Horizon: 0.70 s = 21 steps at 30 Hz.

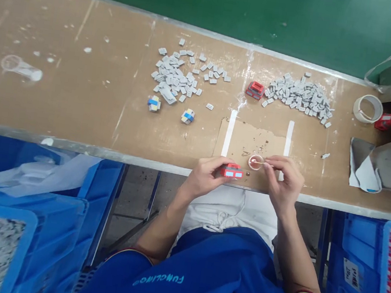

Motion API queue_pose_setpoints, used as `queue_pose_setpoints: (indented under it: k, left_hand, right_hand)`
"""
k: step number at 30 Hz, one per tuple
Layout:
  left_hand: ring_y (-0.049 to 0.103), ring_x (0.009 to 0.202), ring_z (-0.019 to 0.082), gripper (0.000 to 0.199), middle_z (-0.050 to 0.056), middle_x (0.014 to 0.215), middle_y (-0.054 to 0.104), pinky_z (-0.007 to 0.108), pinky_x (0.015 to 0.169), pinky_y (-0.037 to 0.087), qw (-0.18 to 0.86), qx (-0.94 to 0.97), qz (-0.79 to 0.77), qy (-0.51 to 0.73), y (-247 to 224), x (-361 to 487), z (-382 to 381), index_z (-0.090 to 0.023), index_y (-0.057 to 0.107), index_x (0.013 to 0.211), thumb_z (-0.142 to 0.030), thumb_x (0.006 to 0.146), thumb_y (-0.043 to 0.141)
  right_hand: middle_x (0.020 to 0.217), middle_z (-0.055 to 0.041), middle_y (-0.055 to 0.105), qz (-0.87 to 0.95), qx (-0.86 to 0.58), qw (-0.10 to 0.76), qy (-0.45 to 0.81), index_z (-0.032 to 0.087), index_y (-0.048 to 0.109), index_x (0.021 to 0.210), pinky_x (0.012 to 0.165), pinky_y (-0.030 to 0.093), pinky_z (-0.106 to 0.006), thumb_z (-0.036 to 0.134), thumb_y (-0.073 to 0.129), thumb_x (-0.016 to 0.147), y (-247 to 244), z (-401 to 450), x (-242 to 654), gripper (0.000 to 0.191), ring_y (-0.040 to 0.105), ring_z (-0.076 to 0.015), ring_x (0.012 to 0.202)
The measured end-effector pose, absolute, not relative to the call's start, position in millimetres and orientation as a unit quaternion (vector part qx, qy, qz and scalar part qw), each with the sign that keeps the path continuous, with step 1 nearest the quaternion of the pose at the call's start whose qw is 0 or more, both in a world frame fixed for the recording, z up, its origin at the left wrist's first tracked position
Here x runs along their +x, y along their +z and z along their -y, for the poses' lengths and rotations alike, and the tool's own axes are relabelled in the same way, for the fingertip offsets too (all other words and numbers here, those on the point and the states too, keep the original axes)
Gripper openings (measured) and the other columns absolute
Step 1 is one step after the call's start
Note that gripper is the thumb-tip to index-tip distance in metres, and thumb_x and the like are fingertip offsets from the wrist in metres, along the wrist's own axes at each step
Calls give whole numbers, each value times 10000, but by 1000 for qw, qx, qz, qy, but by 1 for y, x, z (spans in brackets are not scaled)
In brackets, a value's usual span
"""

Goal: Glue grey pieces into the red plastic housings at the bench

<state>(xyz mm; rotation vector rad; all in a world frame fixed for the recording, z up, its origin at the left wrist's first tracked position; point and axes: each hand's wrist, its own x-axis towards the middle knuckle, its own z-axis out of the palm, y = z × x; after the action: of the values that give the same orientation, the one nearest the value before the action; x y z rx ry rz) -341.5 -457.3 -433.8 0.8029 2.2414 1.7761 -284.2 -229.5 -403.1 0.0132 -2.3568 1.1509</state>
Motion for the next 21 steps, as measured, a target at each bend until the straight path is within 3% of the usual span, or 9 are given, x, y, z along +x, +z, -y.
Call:
queue_pose_setpoints:
  k: [3, 5, 9, 14, 21]
  left_hand:
    - [772, 831, 169, 220, 73, 968, 833, 235, 731, 581, 85, 272, -752, 594, -433, -342, 458, -174, 773, 1097, -292, 914, 804]
    - [788, 882, 179, 237, 84, 1020, 841, 240, 765, 595, 84, 277, -748, 597, -433, -343, 459, -179, 777, 1140, -282, 926, 789]
    - [806, 987, 211, 351, 119, 1123, 842, 279, 855, 627, 86, 272, -731, 619, -438, -344, 462, -181, 757, 1276, -280, 939, 769]
    - [811, 976, 204, 390, 121, 1117, 844, 267, 843, 630, 88, 262, -716, 640, -440, -343, 463, -182, 754, 1313, -253, 930, 771]
    - [807, 923, 196, 410, 119, 1094, 846, 254, 803, 626, 108, 235, -693, 673, -437, -343, 464, -186, 780, 1277, -299, 886, 829]
  right_hand:
    - [1156, -130, 750, 893, 68, 204, 395, 230, 711, 1189, 820, 607, -400, 393, 661, 1022, -396, 220, -296, 238, 727, -258, 1046]
    - [1186, -140, 738, 899, 93, 202, 376, 223, 684, 1271, 847, 596, -407, 431, 598, 1046, -389, 206, -318, 319, 716, -261, 1049]
    - [1036, -102, 735, 937, 109, 169, 287, 215, 742, 1111, 821, 567, -380, 323, 513, 1050, -388, 169, -397, 261, 690, -228, 883]
    - [1137, -121, 714, 969, 140, 83, 188, 209, 758, 1089, 937, 541, -419, 234, 513, 981, -406, 153, -477, 269, 661, -285, 1046]
    - [1010, -99, 745, 978, 87, 119, 148, 213, 757, 1015, 771, 508, -330, 266, 510, 1019, -411, 150, -462, 253, 669, -233, 874]
